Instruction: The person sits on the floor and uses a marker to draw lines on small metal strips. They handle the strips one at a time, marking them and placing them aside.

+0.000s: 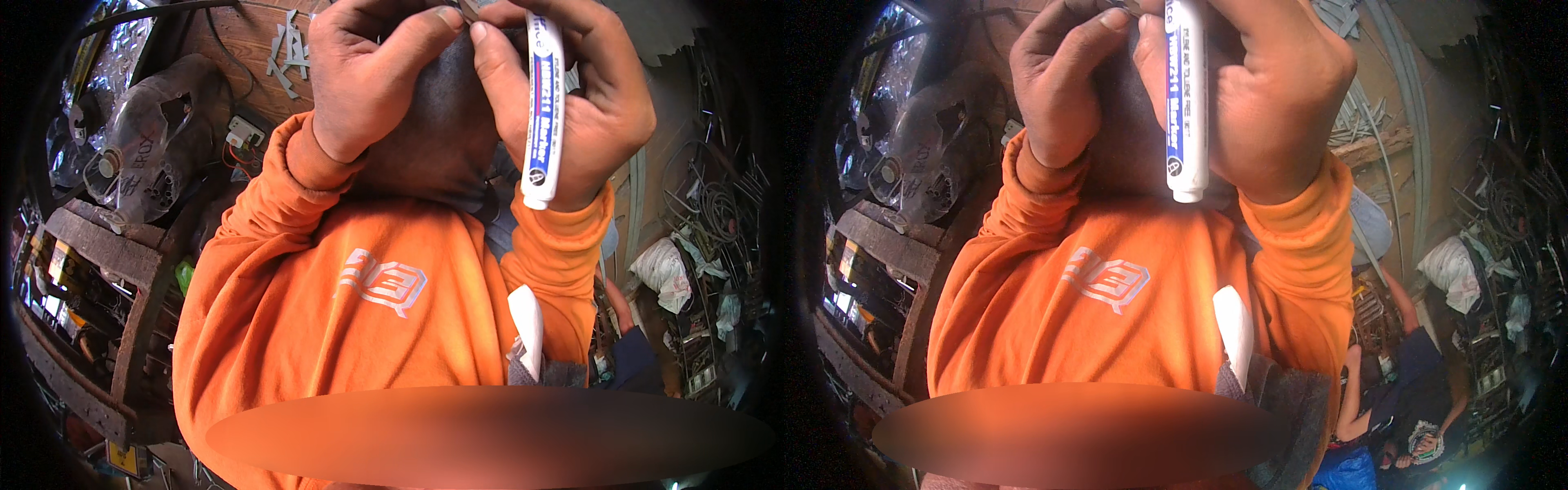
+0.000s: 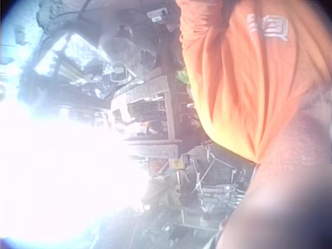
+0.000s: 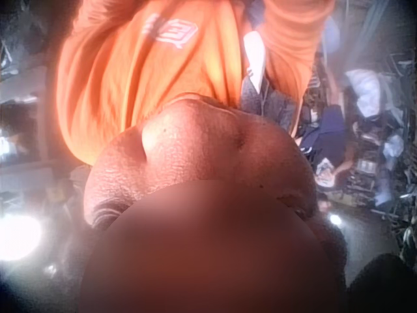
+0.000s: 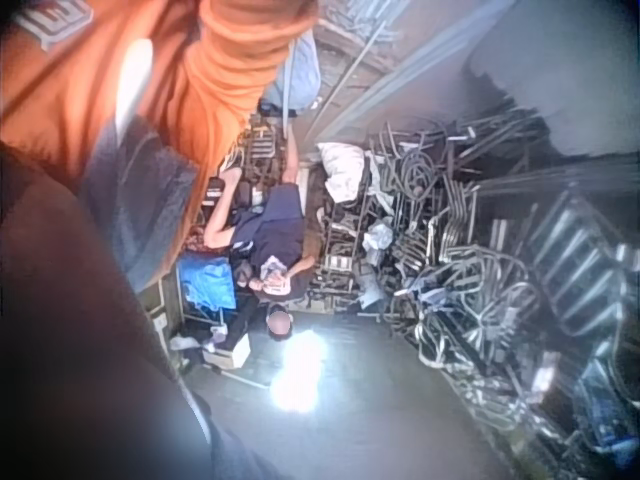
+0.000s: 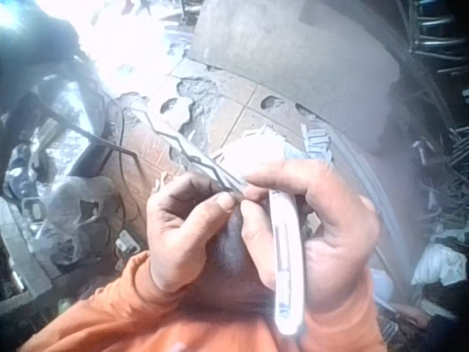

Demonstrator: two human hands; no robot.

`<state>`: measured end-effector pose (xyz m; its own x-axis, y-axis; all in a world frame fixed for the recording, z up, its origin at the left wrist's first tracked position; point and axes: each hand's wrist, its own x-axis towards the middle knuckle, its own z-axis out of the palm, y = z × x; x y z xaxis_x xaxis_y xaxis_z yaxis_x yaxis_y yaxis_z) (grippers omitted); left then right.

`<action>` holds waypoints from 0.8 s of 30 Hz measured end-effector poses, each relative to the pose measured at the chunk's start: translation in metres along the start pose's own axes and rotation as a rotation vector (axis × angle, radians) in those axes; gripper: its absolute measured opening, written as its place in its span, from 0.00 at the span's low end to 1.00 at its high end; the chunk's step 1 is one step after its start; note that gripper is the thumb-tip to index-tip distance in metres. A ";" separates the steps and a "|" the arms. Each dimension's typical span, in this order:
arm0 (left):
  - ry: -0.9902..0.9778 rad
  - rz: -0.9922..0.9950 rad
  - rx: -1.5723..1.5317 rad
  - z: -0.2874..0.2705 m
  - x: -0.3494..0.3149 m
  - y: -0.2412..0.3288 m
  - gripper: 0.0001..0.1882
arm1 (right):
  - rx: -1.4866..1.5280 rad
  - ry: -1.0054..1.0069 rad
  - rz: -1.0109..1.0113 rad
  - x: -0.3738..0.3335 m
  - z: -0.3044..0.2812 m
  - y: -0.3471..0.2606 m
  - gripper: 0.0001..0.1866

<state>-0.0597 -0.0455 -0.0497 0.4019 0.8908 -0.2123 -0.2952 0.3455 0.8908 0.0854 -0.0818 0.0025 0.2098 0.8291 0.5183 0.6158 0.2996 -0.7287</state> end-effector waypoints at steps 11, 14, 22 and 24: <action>-0.055 0.133 -0.140 -0.011 0.018 0.004 0.09 | 0.028 0.094 -0.079 -0.001 0.010 0.010 0.15; 0.045 0.030 -0.180 -0.008 0.015 0.002 0.08 | -0.060 0.040 -0.075 -0.002 0.006 0.007 0.15; -0.047 0.068 -0.057 -0.008 0.016 0.002 0.07 | 0.083 0.124 -0.078 -0.003 0.013 0.013 0.15; -0.038 0.070 -0.057 -0.009 0.016 0.001 0.07 | 0.071 0.115 -0.105 -0.004 0.011 0.013 0.15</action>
<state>-0.0608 -0.0281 -0.0560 0.4106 0.9019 -0.1343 -0.3720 0.3001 0.8784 0.0837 -0.0761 -0.0142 0.2349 0.7330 0.6384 0.5850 0.4179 -0.6951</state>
